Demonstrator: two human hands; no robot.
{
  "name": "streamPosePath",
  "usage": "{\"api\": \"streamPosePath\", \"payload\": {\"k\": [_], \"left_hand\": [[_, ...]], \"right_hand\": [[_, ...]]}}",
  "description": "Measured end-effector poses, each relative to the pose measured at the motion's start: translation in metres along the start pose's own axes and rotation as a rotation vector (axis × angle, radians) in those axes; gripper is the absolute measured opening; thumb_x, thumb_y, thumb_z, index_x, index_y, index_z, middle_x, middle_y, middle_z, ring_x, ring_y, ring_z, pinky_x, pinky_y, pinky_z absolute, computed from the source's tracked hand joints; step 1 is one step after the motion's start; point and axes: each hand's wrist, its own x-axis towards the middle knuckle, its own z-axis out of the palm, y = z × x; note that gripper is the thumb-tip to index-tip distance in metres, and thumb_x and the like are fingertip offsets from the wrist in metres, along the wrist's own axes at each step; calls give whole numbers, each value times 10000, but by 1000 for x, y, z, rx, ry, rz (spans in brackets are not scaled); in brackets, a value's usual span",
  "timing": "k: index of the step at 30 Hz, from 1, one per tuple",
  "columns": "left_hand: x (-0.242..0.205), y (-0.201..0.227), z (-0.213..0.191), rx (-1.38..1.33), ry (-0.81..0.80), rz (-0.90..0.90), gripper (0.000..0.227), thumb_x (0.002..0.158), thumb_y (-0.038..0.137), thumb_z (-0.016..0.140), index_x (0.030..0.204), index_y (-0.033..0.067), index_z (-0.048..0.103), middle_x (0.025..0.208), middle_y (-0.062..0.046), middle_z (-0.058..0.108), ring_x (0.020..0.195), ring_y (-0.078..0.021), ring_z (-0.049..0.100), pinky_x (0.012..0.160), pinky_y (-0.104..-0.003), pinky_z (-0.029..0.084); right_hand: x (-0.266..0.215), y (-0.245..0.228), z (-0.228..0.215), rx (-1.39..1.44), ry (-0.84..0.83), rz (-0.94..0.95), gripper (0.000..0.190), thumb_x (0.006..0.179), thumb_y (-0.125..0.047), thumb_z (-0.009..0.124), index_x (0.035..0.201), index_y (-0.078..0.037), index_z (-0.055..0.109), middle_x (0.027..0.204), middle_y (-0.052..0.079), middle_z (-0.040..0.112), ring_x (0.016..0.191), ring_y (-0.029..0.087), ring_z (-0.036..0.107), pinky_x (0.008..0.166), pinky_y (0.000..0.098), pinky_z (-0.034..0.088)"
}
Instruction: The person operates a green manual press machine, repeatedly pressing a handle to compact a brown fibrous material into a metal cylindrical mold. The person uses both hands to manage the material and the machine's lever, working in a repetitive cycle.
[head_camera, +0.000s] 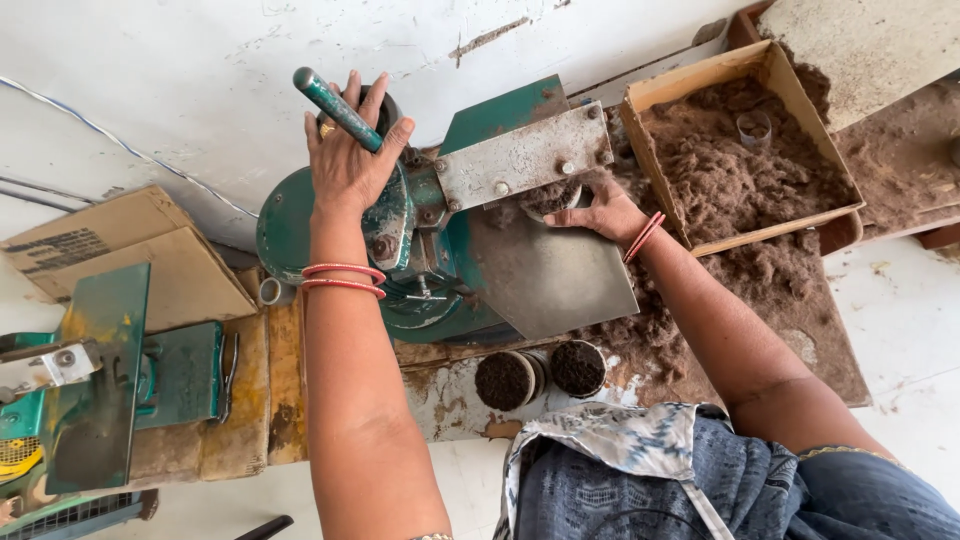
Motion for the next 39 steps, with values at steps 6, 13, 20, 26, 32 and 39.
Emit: {"api": "streamPosePath", "payload": {"k": [6, 13, 20, 26, 32, 39], "left_hand": [[3, -3, 0, 20, 18, 6, 809, 930, 836, 325, 1594, 376, 363, 1707, -53, 259, 1577, -346, 195, 1249, -608, 23], [1, -24, 4, 30, 0, 7, 1012, 795, 922, 359, 1596, 304, 339, 1666, -63, 247, 1510, -330, 233, 1224, -570, 19], [24, -62, 17, -989, 118, -43, 995, 902, 872, 301, 1608, 178, 395, 1686, -95, 346, 1572, -267, 238, 1260, -468, 115], [33, -16, 14, -149, 95, -228, 555, 985, 700, 395, 1361, 351, 609, 1459, -102, 575, 1426, -345, 462, 1124, -575, 324], [33, -23, 19, -52, 143, -186, 466, 1009, 659, 477, 1215, 274, 641, 1263, -125, 665, 1225, -413, 565, 1009, -667, 353], [29, -18, 11, -60, 168, -125, 467, 1033, 648, 450, 1240, 264, 616, 1275, -70, 681, 1211, -407, 568, 933, -661, 401]], "right_hand": [[-5, -7, 0, 54, -36, -161, 1161, 594, -314, 967, 1536, -25, 355, 1536, 160, 483, 1373, 294, 500, 1168, 414, 440], [-50, 0, -12, 17, -166, -111, 1209, 575, -262, 948, 1576, -52, 303, 1523, 159, 506, 1349, 288, 546, 1147, 452, 463], [-60, 23, -11, 41, -134, -65, 1313, 602, -197, 955, 1607, -9, 131, 1575, 256, 365, 1405, 342, 437, 1173, 490, 368], [-55, 19, 3, 99, -101, -182, 1336, 591, -307, 976, 1581, 30, 144, 1656, 221, 263, 1492, 356, 355, 1213, 477, 326], [-34, 18, -2, -180, -42, -177, 1308, 616, -350, 972, 1613, 24, 212, 1671, 214, 256, 1541, 307, 268, 1257, 431, 260], [-22, 5, 2, 20, -6, -11, 1310, 567, -297, 969, 1589, -17, 198, 1653, 166, 207, 1483, 270, 333, 1188, 429, 373]]}}
